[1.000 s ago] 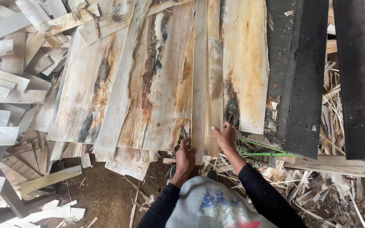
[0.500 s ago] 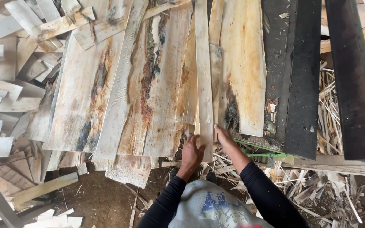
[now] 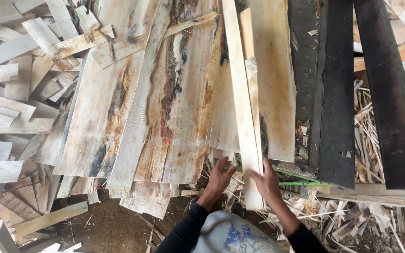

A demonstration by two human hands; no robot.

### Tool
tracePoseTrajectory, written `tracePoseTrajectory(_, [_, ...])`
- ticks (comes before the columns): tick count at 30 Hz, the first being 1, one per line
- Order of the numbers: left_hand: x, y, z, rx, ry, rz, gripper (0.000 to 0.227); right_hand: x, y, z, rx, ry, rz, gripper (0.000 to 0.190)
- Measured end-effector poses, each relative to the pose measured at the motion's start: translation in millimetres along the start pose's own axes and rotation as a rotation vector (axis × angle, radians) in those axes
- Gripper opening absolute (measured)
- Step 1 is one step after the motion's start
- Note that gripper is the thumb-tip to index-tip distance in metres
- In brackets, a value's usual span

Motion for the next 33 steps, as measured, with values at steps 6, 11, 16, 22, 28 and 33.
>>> tracePoseTrajectory(6, [-10.9,-55.9,-23.2,0.090,0.570,0.258,0.088,-58.2,70.5,-8.2,0.013,0.262,-0.095,0.081])
tracePoseTrajectory(11, [36.7,-88.2,-55.8,-0.085,0.837,0.227,0.059,-43.8,85.9,5.7,0.167,-0.119,-0.388,0.079])
tracePoseTrajectory(16, [-55.3,-31.6,-15.3,-0.328,0.821,0.066,0.031,-86.8,62.2,-18.0,0.252,-0.511,0.014,0.055])
tracePoseTrajectory(22, [-80.2,8.4,32.8,-0.512,0.852,-0.408,0.020,-63.2,49.3,-41.8,0.439,-0.633,0.294,0.054])
tracePoseTrajectory(28, [-66.6,70.9,122.3,-0.869,0.677,-0.514,0.016,12.9,66.2,-90.2,0.613,-0.538,0.505,0.073])
tracePoseTrajectory(33, [-112.4,145.1,274.6,-1.099,0.435,-0.368,0.028,164.9,108.5,-145.5,0.717,-0.264,0.563,0.075])
Point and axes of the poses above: each hand's wrist, its own y-axis away from the middle knuckle, its own z-axis out of the back of the hand, x = y × z, the point moved 5 cm from there along -y, towards the middle knuckle, and after that the axes turned 12 degrees about -z, right-handed, at the moved point
